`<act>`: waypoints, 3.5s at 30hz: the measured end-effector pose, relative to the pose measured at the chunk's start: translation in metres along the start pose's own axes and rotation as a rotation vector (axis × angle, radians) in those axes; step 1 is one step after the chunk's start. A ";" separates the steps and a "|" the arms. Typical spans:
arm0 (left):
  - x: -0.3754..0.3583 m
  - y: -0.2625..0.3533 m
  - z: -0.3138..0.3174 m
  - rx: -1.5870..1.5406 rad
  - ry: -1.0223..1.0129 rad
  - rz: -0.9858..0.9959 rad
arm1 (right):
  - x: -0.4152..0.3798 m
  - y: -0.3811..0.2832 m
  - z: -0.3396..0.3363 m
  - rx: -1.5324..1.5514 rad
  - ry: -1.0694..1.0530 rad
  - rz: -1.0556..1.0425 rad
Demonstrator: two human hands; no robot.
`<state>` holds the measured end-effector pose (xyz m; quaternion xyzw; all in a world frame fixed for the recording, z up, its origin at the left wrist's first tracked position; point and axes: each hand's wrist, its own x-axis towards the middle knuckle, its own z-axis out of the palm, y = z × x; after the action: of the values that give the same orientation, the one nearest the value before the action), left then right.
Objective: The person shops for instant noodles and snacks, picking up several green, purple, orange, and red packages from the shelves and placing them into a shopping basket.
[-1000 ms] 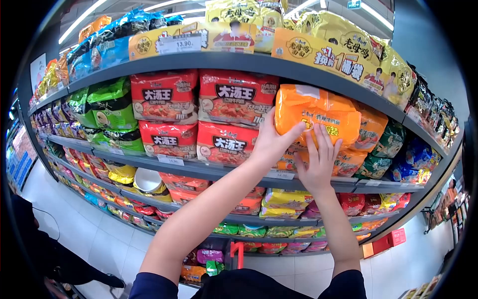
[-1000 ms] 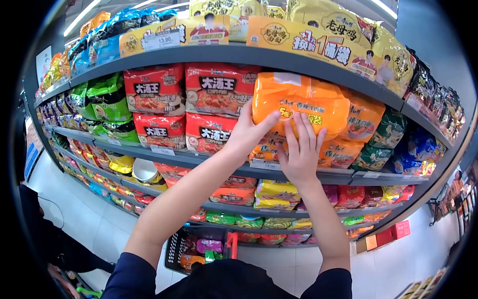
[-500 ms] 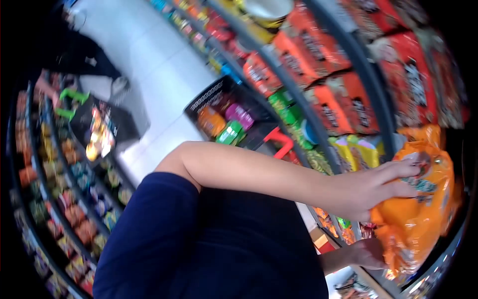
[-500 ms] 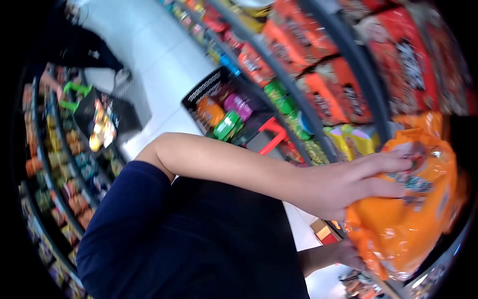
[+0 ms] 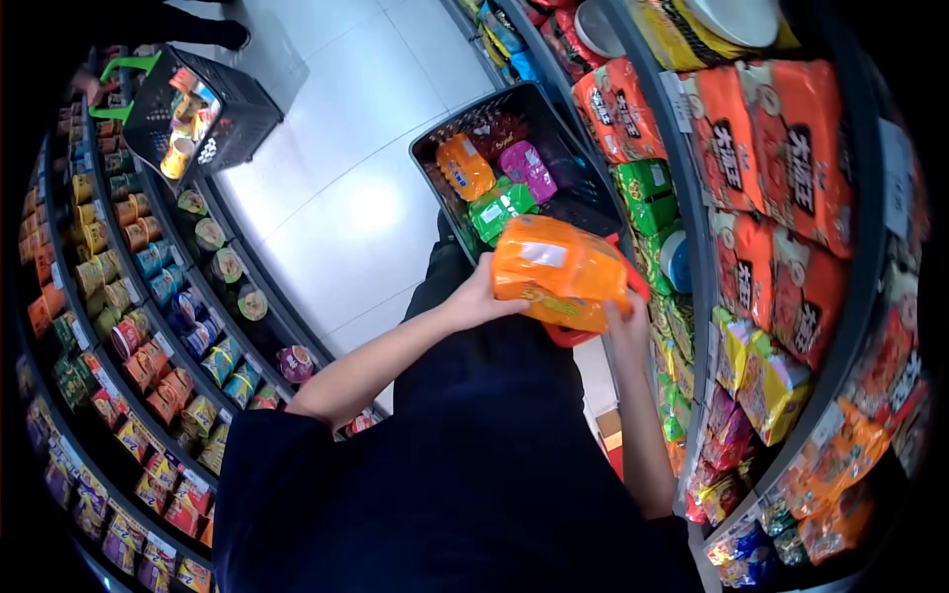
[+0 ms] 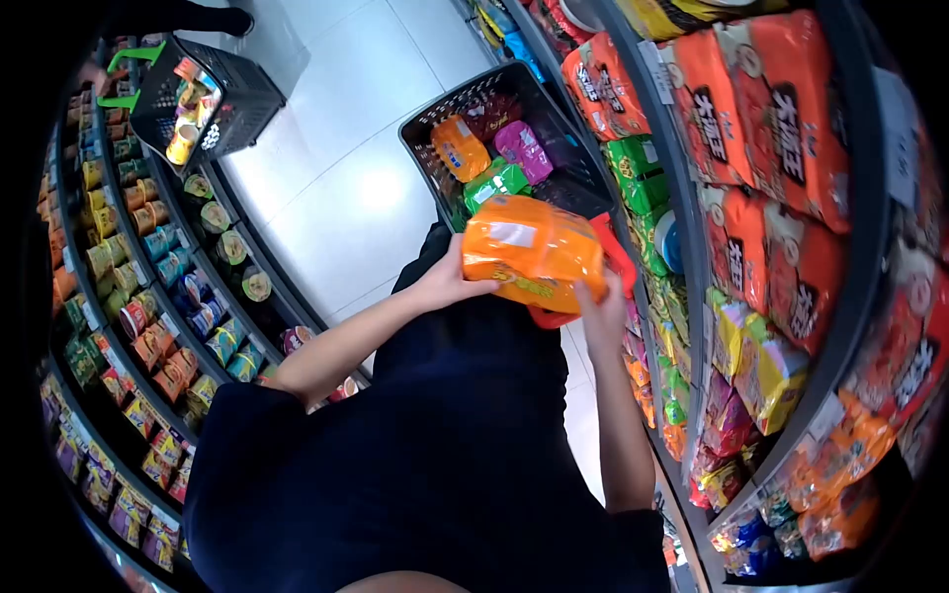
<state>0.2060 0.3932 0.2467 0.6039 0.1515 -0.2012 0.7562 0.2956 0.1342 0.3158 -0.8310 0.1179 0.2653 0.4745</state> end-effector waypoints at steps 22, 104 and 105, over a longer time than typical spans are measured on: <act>0.423 -0.323 -0.151 -0.566 0.780 -0.461 | 0.164 0.000 0.042 -0.583 -0.714 -0.364; 0.062 0.506 0.240 0.679 -0.107 1.607 | -0.107 -0.204 -0.279 -0.032 1.124 -1.377; 0.061 0.514 0.251 0.677 -0.061 1.641 | -0.116 -0.229 -0.300 -0.120 1.220 -1.406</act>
<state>0.5067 0.2383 0.7126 0.7078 -0.4170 0.3541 0.4470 0.4002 -0.0083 0.6695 -0.7302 -0.1971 -0.5598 0.3385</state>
